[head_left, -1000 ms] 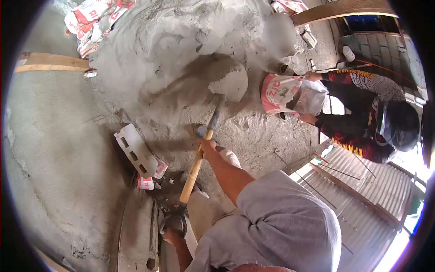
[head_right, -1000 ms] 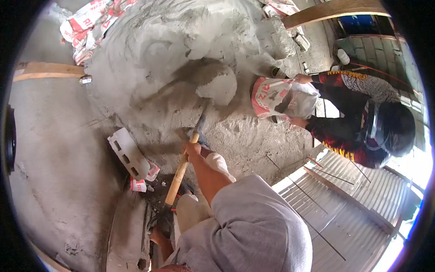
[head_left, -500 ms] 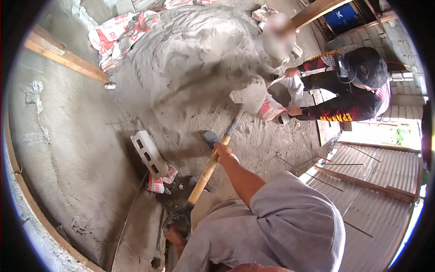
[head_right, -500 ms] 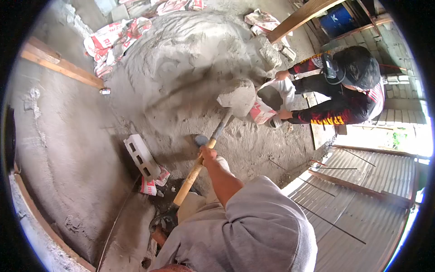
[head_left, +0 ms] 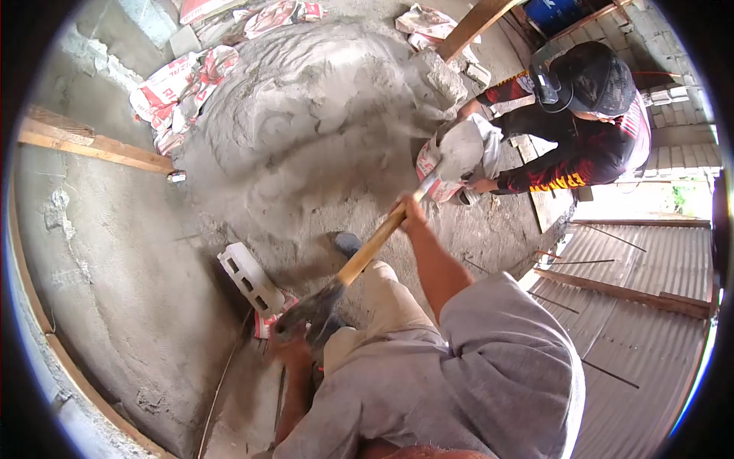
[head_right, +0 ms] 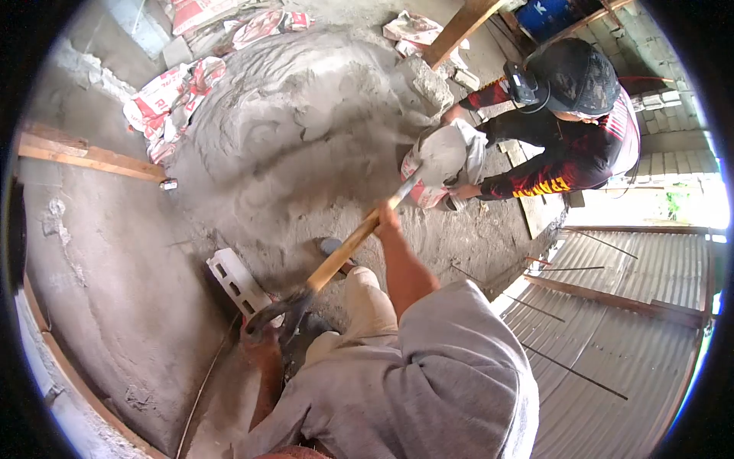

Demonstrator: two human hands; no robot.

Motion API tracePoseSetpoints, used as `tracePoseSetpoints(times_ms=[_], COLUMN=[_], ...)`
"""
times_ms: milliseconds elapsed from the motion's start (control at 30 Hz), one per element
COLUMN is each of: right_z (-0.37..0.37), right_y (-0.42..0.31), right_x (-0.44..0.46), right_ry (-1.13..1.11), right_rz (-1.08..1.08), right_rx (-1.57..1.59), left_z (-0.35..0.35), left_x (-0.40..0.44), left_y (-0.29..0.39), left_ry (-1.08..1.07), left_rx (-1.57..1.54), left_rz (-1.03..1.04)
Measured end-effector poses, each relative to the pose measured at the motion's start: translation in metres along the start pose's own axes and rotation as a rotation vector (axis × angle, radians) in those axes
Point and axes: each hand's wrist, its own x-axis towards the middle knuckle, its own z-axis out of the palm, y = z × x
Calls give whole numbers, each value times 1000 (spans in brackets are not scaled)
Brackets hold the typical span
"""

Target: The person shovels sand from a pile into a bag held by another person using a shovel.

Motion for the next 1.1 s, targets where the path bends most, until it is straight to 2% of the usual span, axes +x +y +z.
tracePoseSetpoints(times_ms=[33,67,133,167,233,267,367,500,567,600,667,733,800,867,900,967,1000,1033,1067,1100], right_z=[6,9,3,1,11,16,27,45,55,59,68,72,73,68,68,58,52,44,32,24], right_y=[-25,-45,-66,-76,-86,-83,-55,-5,23,38,71,110,146,171,180,195,200,201,199,198], right_x=[-3,-8,-9,-10,-37,-47,-69,-118,-145,-159,-186,-200,-219,-248,-264,-303,-318,-328,-333,-336], right_ry=[21,42,52,51,32,15,-61,-83,-47,-33,-54,-110,-125,-147,-163,-193,-204,-221,-295,-364], right_rz=[2,0,40,75,66,68,81,59,100,116,186,205,330,378,423,417,418,407,346,277], right_rx=[4,9,68,122,106,97,156,92,-5,-69,-40,-52,31,-51,-135,-198,-246,-263,-522,-777], left_z=[18,35,52,61,73,68,23,-41,-74,-90,-119,-140,-160,-174,-176,-175,-172,-167,-161,-152], left_x=[7,15,31,27,19,17,7,-26,-48,-61,-83,-101,-119,-131,-136,-147,-150,-151,-155,-159], left_y=[6,3,86,92,101,106,118,100,95,94,96,100,103,112,114,119,121,120,117,111], left_ry=[-45,-193,-529,-528,-558,-557,-360,-302,-203,-184,-92,-31,28,-61,-38,-222,-195,-294,-395,-373], left_rx=[59,122,249,242,271,269,217,220,187,191,240,279,314,447,443,488,483,532,583,579], left_rz=[278,561,934,937,1127,1135,1120,1060,917,928,815,831,834,859,861,874,877,856,833,834])
